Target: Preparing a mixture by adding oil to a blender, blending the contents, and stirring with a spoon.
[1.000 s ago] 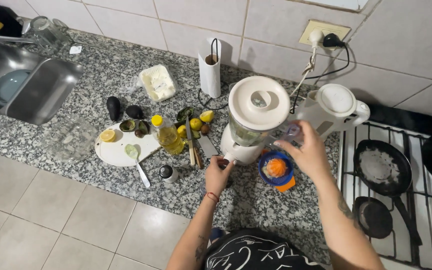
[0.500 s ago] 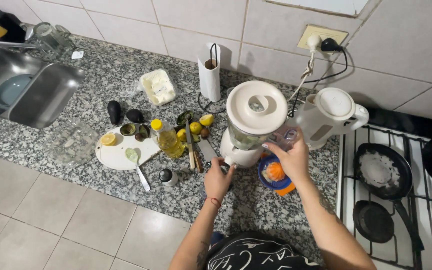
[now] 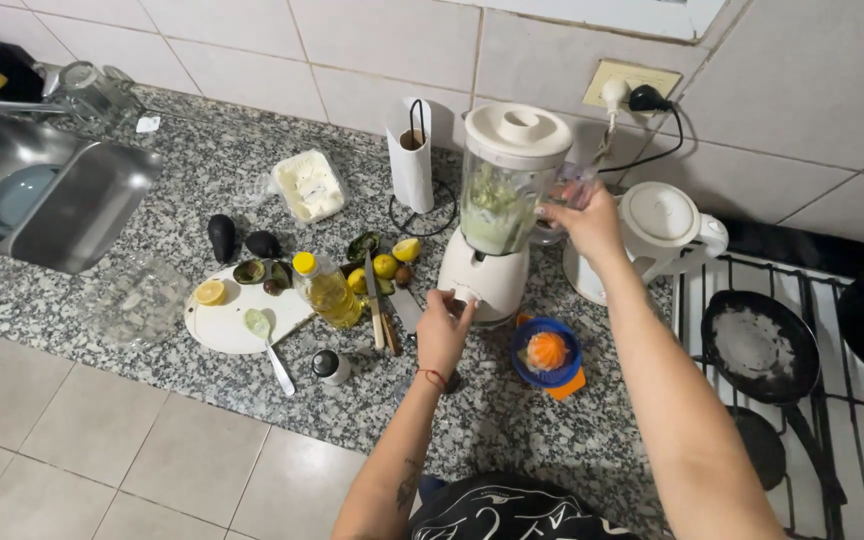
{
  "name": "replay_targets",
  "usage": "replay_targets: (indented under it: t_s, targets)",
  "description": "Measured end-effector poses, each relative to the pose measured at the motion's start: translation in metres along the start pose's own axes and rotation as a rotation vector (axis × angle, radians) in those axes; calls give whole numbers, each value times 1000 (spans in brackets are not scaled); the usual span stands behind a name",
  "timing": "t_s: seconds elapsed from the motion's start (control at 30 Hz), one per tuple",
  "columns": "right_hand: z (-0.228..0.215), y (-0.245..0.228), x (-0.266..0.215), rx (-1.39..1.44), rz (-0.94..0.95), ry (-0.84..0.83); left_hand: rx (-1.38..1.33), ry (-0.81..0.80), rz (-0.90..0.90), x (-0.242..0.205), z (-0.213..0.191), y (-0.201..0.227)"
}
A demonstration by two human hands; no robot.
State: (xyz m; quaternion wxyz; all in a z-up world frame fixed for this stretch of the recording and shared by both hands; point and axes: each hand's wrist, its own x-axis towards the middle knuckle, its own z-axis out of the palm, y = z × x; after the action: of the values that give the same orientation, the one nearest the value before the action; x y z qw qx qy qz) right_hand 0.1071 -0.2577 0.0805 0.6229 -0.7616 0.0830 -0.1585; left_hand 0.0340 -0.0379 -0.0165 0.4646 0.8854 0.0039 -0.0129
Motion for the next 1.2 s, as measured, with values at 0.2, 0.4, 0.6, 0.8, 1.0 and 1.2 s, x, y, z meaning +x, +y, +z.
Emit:
replay_targets:
  t_s: [0.2,0.4,0.6,0.8,1.0,1.2]
  targets:
    - [-10,8,10,212,101,40,19,41,42,13,-1,11]
    - [-3,-6,-16,102,12,48,4,46,28,13,-2,-8]
    - [0,31,-21,64,105,86,6,23,-23,-6,19,-20]
    - [5,-6,-82,-194,26,-75,-21,70,57,-24,38,-70]
    - [16,-15,-85,-358,31,30,-19,-1,-139,-29,19,-39]
    - [18,-30,-62,-322,46,22,65,66,-42,-5,14,-24]
